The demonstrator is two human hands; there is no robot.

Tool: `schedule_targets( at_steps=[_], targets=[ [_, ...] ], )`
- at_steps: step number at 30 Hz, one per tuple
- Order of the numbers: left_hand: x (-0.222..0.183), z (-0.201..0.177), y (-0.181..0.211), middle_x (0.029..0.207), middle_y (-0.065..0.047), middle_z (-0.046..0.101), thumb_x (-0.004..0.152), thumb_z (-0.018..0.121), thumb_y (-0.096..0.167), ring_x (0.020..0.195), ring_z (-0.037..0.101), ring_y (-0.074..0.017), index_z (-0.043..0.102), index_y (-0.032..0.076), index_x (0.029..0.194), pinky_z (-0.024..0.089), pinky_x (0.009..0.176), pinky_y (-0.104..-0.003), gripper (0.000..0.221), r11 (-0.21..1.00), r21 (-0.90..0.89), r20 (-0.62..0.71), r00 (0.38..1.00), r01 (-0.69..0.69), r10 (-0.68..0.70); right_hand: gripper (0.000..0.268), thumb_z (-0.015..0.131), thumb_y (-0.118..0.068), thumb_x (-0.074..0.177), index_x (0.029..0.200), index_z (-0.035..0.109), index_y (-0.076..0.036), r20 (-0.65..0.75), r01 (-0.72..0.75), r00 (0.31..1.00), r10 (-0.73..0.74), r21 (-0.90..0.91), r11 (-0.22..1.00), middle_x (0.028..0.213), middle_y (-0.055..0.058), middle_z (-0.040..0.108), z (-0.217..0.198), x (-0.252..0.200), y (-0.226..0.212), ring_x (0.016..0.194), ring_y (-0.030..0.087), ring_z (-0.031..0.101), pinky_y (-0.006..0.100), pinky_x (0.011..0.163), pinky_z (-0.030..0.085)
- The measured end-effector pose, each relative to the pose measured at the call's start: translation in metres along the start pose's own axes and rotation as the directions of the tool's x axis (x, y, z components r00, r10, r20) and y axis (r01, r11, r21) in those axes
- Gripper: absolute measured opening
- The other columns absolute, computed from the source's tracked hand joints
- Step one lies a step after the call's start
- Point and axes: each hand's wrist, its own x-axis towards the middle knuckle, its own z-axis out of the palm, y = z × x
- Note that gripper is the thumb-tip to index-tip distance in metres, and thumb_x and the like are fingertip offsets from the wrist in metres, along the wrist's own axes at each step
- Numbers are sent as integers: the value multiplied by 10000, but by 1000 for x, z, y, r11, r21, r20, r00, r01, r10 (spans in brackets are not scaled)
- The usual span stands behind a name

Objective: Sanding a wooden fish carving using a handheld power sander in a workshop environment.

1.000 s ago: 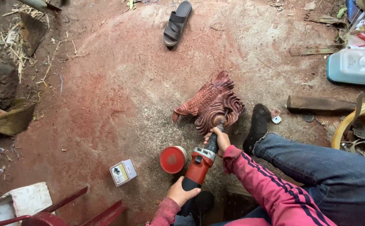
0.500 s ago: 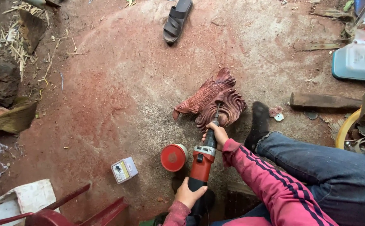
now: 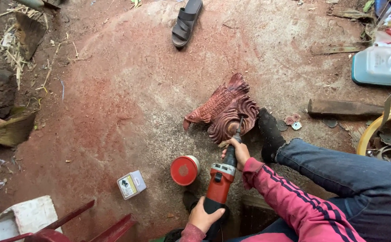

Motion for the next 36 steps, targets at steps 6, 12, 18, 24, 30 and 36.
schedule_targets(
  at_steps=[6, 12, 18, 24, 30, 36],
  targets=[
    [15, -20, -16, 994, 23, 756, 633, 804, 668, 914, 728, -198, 624, 276, 1093, 511, 779, -328, 630, 999, 24, 7, 999, -38, 37, 225, 670, -177, 824, 847, 513, -17, 4, 5, 1000, -5, 24, 1000, 666, 201, 621, 11, -1, 7, 533, 311, 623, 454, 542, 575],
    [27, -38, -18, 1032, 22, 758, 635, 840, 597, 924, 725, -165, 653, 257, 1159, 533, 816, -317, 652, 997, -39, 8, 998, -65, 65, 222, 639, -195, 846, 809, 567, 12, 24, 7, 1000, -8, 61, 998, 662, 201, 623, 18, 17, 11, 526, 321, 630, 457, 534, 578],
    [24, -30, -24, 1032, 8, 766, 664, 805, 598, 934, 731, -198, 655, 248, 1155, 527, 804, -335, 622, 996, -86, -42, 999, -22, 19, 254, 669, -206, 814, 857, 520, -5, 61, -112, 992, 111, 12, 994, 665, 185, 617, 41, 30, 14, 523, 288, 617, 433, 542, 586],
    [23, -25, -27, 1024, 12, 751, 645, 802, 619, 937, 718, -206, 628, 262, 1143, 509, 799, -334, 637, 999, -23, -16, 999, -47, 47, 225, 671, -202, 837, 864, 542, -20, 56, -30, 998, 28, 30, 999, 680, 200, 637, 23, 22, 21, 540, 306, 645, 439, 523, 575],
    [33, -36, -21, 1083, 12, 731, 644, 830, 598, 951, 693, -166, 621, 236, 1193, 515, 817, -318, 691, 995, -49, 77, 992, -92, 96, 227, 644, -185, 835, 854, 570, 29, 8, 24, 1000, -25, 71, 997, 681, 206, 613, 16, 4, 11, 533, 311, 608, 460, 547, 574],
    [36, -46, -22, 1057, 26, 726, 660, 830, 580, 935, 694, -172, 615, 247, 1150, 504, 800, -326, 630, 997, -37, 62, 995, -72, 74, 187, 647, -155, 834, 786, 578, 12, 18, 52, 998, -53, 72, 996, 672, 207, 632, 21, 15, 16, 527, 314, 622, 429, 549, 579]
  ],
)
